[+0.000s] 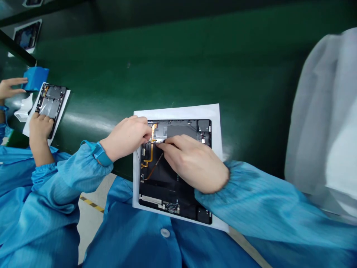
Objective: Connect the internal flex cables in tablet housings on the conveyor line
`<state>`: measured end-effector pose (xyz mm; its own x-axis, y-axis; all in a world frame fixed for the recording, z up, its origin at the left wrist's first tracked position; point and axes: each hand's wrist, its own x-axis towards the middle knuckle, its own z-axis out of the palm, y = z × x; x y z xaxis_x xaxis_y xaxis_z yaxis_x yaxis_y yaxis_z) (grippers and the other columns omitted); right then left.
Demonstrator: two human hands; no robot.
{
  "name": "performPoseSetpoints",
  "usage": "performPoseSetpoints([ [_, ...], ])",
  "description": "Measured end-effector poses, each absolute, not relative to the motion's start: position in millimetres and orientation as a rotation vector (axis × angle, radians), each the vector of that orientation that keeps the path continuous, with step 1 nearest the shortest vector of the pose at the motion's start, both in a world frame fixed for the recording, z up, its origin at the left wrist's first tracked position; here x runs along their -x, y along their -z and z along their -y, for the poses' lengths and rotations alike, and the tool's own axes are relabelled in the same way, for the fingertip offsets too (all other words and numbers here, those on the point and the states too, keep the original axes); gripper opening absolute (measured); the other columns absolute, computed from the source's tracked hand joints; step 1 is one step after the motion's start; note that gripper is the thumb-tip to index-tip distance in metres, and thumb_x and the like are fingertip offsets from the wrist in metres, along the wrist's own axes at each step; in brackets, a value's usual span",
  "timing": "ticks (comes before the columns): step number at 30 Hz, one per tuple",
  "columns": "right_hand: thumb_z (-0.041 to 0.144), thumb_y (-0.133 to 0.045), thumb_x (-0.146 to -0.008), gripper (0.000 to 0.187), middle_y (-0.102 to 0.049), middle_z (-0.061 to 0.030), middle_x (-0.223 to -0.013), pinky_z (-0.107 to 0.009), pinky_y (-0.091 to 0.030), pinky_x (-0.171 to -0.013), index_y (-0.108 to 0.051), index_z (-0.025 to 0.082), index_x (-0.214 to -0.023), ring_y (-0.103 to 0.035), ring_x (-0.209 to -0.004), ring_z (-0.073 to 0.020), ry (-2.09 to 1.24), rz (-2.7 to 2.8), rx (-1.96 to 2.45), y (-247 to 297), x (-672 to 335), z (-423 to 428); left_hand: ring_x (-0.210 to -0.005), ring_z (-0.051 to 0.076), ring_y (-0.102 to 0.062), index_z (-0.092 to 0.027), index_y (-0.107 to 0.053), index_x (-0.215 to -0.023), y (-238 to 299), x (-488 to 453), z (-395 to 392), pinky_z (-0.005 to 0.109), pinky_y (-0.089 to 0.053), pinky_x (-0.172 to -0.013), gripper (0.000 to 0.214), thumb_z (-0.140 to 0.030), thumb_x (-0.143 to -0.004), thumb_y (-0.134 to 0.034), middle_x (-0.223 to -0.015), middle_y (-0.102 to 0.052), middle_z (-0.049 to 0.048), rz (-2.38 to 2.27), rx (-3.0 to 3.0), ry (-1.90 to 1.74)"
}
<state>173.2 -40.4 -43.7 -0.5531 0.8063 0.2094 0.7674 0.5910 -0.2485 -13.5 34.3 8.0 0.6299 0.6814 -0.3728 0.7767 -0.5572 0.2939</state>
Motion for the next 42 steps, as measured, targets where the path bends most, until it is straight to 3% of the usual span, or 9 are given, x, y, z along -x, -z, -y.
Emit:
performPoseSetpoints([
  [15,0.009,-0.052,-0.092,0.024,-0.069,-0.0084,-0.085,-0.034,-0.038,-0.064,-0.072,0.017,-0.081,-0.055,-0.073,-0.0199,-0.205,2.479,1.286,40.5,-177.5,43.0,-0.088,0.020,-0.062,-0.017,-0.069,-0.079,-7.3,2.7,-39.7,0.032,-0.044,-0.080,0.020,-0.014,-0.090,-0.053,-0.087,-0.069,0.0065,-0.990,-2.509,0.357],
  [22,0.010,-0.049,-0.092,0.027,-0.066,-0.0055,-0.075,-0.033,-0.037,-0.064,-0.068,0.019,-0.075,-0.055,-0.069,-0.0191,-0.137,2.463,1.246,36.9,-179.8,40.2,-0.102,0.020,-0.061,-0.022,-0.070,-0.100,-2.1,2.2,-48.4,0.031,-0.044,-0.091,0.031,-0.002,-0.080,-0.055,-0.103,-0.068,0.0046,-0.738,-2.436,0.224],
  [28,0.008,-0.047,-0.093,0.029,-0.061,-0.0039,-0.067,-0.033,-0.038,-0.064,-0.066,0.018,-0.073,-0.054,-0.065,-0.0187,-0.073,2.446,1.173,35.1,-180.4,38.5,-0.093,0.021,-0.060,-0.021,-0.069,-0.082,0.1,-9.9,-52.9,0.032,-0.042,-0.080,0.022,-0.004,-0.079,-0.056,-0.095,-0.067,0.0053,-0.665,-2.527,0.315],
  [36,0.007,-0.050,-0.091,0.026,-0.066,-0.0050,-0.074,-0.033,-0.038,-0.063,-0.069,0.017,-0.076,-0.055,-0.066,-0.0184,-0.109,2.463,1.184,36.4,-181.2,36.6,-0.079,0.017,-0.058,-0.017,-0.065,-0.069,2.4,-8.4,-61.8,0.028,-0.041,-0.074,0.018,-0.002,-0.076,-0.057,-0.079,-0.066,0.0038,-0.724,-2.426,0.289],
  [42,0.011,-0.053,-0.093,0.022,-0.069,-0.0070,-0.084,-0.033,-0.038,-0.064,-0.072,0.016,-0.083,-0.056,-0.071,-0.0190,-0.110,2.470,1.179,45.2,-183.0,33.7,-0.080,0.017,-0.059,-0.015,-0.067,-0.075,0.4,-5.6,-62.8,0.027,-0.040,-0.073,0.016,-0.003,-0.077,-0.057,-0.081,-0.066,0.0041,-0.787,-2.473,0.304],
])
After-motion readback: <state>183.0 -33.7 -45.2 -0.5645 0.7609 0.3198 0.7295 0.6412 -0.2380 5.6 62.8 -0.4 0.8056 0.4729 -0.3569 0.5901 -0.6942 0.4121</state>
